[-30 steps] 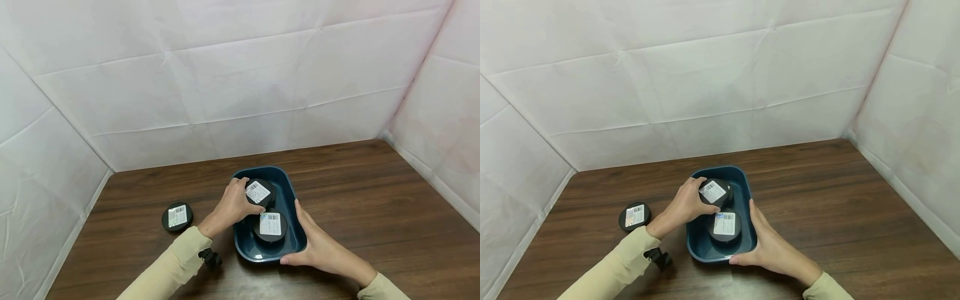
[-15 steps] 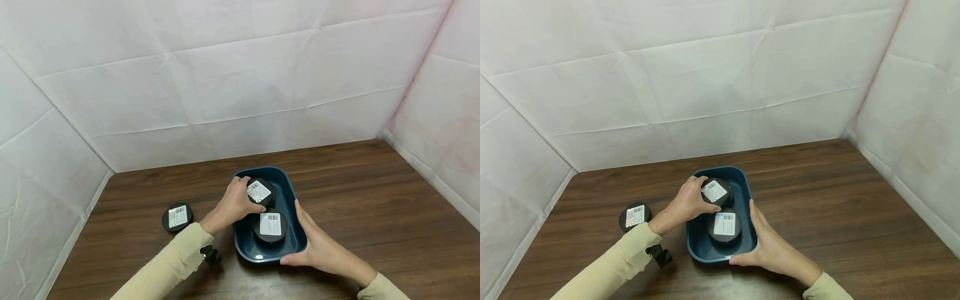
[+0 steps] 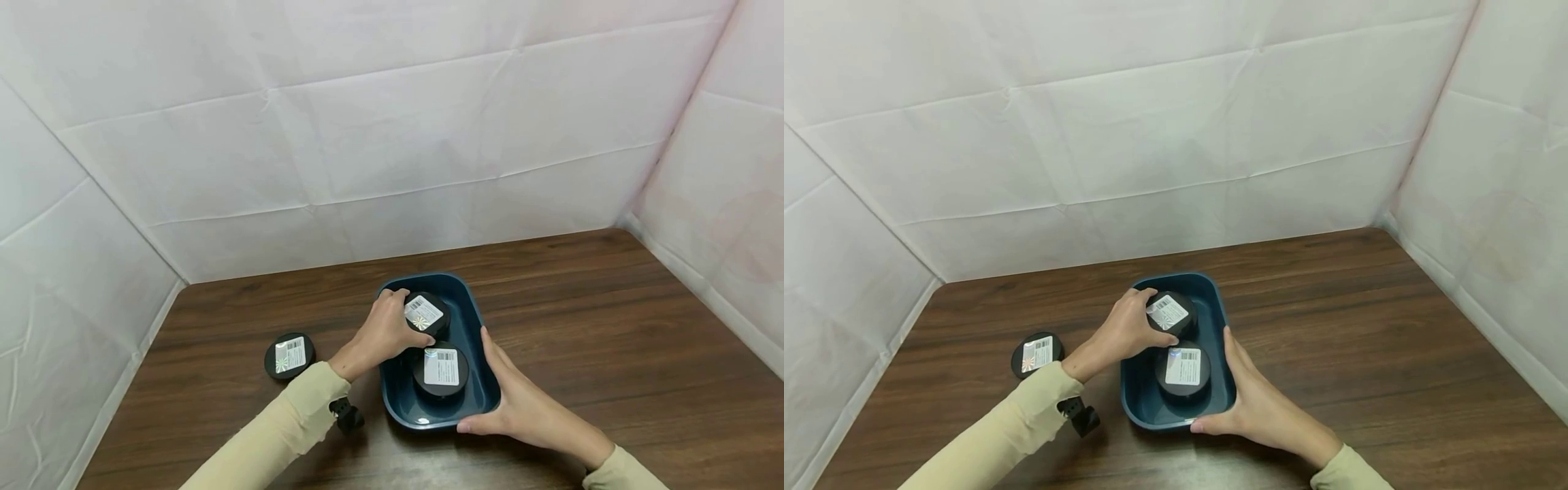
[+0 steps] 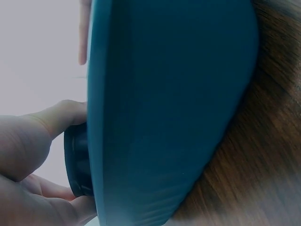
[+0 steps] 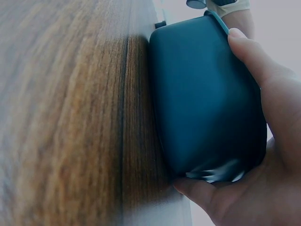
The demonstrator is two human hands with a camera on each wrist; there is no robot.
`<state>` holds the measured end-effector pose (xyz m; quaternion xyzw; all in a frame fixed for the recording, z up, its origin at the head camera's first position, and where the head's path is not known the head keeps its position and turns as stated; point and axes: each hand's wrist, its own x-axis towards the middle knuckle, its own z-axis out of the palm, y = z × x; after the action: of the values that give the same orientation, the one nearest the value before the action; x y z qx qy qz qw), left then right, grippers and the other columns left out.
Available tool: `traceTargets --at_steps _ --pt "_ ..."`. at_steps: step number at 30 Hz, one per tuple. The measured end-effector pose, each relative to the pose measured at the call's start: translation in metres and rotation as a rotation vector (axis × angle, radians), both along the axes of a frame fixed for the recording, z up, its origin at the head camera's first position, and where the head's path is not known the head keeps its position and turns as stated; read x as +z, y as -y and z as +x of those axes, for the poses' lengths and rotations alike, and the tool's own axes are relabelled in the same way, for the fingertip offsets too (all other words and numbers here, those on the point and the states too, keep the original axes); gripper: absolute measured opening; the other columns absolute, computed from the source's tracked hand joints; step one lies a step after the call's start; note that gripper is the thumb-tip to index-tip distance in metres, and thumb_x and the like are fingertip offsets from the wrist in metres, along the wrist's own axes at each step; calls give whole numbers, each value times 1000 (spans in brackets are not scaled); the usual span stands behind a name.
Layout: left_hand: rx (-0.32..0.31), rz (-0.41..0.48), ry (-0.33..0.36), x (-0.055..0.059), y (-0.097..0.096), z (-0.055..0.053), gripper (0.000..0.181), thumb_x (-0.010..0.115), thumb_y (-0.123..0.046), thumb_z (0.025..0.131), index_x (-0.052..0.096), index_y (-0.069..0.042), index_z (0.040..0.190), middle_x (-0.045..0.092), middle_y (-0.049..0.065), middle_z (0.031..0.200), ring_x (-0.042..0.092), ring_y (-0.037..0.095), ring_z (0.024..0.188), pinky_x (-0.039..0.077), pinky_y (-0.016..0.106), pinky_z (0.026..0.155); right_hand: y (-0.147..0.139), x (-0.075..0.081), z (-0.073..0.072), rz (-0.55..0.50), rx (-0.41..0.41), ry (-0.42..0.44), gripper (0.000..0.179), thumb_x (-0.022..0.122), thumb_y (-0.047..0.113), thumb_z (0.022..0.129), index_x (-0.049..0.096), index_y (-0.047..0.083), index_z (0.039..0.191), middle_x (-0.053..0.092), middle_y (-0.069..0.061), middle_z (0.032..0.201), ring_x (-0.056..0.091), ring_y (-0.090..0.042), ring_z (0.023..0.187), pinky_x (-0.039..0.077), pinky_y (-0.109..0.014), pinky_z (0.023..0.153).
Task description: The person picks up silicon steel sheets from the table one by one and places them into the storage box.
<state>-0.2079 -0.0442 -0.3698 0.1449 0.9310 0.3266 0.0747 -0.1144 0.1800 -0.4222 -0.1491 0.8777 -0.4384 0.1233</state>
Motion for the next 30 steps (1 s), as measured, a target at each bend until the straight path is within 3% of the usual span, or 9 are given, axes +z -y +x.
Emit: traceTargets --at_steps 21,30 --pt "15 -2 11 -1 -7 -5 94 88 -26 78 36 8 150 46 28 142 53 33 116 52 45 101 -3 0 1 12 -1 -8 135 85 52 75 -15 21 161 1 -21 168 25 -48 147 36 -65 109" --pt "8 -17 47 2 -9 -5 95 87 -26 79 35 8 151 44 28 145 53 31 115 52 45 100 -3 -3 0 -8 2 -7 135 86 50 75 -15 22 161 0 -21 168 23 -49 147 35 -68 109"
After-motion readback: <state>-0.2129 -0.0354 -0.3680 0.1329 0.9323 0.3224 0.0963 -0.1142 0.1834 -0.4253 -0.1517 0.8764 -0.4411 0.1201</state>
